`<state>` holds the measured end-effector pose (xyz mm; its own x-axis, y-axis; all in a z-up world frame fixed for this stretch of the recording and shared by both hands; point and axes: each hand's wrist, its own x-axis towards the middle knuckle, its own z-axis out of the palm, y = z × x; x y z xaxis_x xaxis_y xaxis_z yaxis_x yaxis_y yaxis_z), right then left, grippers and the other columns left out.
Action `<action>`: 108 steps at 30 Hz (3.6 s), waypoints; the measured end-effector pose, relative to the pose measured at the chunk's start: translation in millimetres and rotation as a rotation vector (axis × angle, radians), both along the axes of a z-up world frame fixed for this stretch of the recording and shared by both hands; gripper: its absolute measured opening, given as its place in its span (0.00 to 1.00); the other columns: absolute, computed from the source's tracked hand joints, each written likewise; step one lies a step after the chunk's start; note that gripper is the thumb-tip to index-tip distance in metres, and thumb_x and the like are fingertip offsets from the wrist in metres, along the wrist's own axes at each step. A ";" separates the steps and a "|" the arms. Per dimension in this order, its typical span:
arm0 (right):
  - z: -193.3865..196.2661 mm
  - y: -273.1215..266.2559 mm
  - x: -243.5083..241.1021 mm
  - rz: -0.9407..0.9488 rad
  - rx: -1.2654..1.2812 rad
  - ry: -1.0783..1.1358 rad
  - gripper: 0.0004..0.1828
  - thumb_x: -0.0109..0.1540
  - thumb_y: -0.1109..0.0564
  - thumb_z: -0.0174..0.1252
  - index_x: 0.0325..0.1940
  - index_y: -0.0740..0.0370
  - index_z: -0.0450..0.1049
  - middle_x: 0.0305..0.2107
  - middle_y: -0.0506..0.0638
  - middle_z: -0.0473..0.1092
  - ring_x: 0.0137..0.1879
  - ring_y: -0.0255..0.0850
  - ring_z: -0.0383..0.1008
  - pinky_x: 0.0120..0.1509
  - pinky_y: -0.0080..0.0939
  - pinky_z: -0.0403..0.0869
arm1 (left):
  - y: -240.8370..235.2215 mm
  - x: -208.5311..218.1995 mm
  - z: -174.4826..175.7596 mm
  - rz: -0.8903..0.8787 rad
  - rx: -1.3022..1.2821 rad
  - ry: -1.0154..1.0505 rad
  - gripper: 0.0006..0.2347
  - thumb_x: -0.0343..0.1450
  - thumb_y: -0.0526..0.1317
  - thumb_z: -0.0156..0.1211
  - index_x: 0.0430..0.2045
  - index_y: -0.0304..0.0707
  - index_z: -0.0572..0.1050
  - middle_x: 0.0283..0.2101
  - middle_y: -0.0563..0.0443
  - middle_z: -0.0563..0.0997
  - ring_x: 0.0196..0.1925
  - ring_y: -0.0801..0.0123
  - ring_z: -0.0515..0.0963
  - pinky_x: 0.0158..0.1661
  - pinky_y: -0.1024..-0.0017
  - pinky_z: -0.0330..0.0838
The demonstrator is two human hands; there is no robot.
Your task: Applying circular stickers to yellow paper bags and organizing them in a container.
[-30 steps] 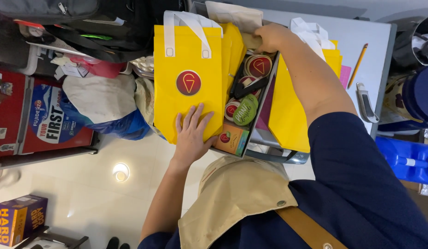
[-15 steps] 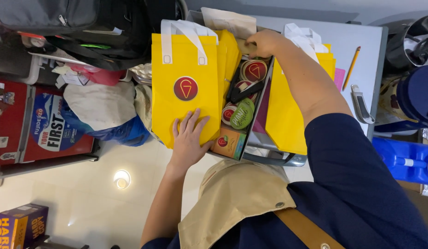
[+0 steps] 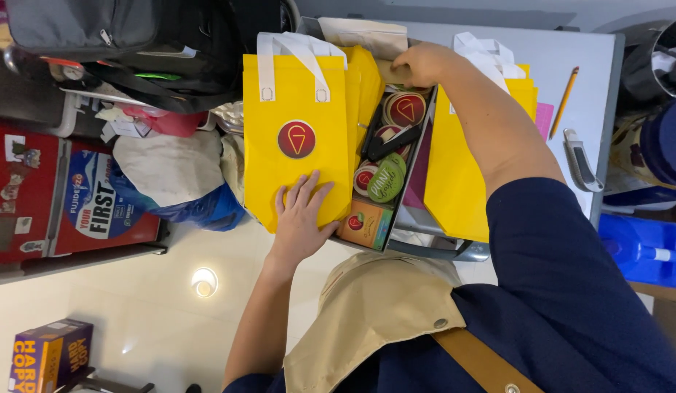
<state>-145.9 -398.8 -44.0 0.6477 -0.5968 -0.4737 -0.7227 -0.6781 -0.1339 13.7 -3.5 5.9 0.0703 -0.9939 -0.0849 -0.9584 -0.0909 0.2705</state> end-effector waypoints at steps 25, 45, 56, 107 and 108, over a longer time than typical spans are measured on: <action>5.4 3.7 2.0 -0.038 0.020 0.003 0.27 0.71 0.41 0.47 0.73 0.46 0.68 0.64 0.54 0.68 0.63 0.57 0.70 0.60 0.58 0.73 | -1.7 2.5 -2.6 -0.012 -0.002 -0.039 0.29 0.66 0.53 0.69 0.63 0.56 0.66 0.72 0.49 0.62 0.72 0.50 0.60 0.69 0.42 0.45; -49.3 -40.4 -0.3 0.261 -0.451 -0.072 0.14 0.57 0.71 0.56 0.43 0.57 0.74 0.33 0.52 0.76 0.36 0.52 0.77 0.30 0.51 0.76 | -1.1 2.7 -5.7 -0.022 -0.029 -0.025 0.29 0.67 0.53 0.68 0.63 0.56 0.66 0.72 0.48 0.62 0.72 0.49 0.60 0.68 0.40 0.45; -23.6 -16.5 -19.9 0.265 -0.445 -0.010 0.28 0.62 0.69 0.55 0.68 0.64 0.67 0.49 0.60 0.76 0.43 0.55 0.80 0.32 0.51 0.81 | -1.5 1.1 -3.7 -0.002 -0.008 -0.001 0.29 0.67 0.53 0.69 0.63 0.56 0.66 0.72 0.48 0.62 0.72 0.49 0.59 0.69 0.40 0.44; -55.2 -9.9 14.1 -0.088 -0.729 -0.748 0.10 0.66 0.63 0.69 0.46 0.64 0.73 0.57 0.59 0.53 0.61 0.59 0.54 0.55 0.61 0.63 | -1.2 -4.2 -12.0 -0.008 -0.111 -0.046 0.28 0.67 0.53 0.67 0.63 0.55 0.67 0.70 0.45 0.64 0.71 0.46 0.61 0.69 0.40 0.47; -51.0 -5.5 16.3 -0.140 -0.653 -0.693 0.14 0.67 0.64 0.68 0.55 0.62 0.73 0.69 0.61 0.49 0.71 0.63 0.52 0.65 0.68 0.64 | -1.6 -4.8 -11.5 -0.007 -0.084 -0.029 0.28 0.68 0.53 0.67 0.63 0.55 0.67 0.71 0.45 0.63 0.72 0.46 0.59 0.69 0.40 0.46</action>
<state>-129.5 -404.3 -95.1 0.5619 -0.7003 0.4403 -0.7048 -0.6839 -0.1885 8.9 -5.1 -5.5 0.0647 -0.9979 0.0010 -0.9666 -0.0624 0.2486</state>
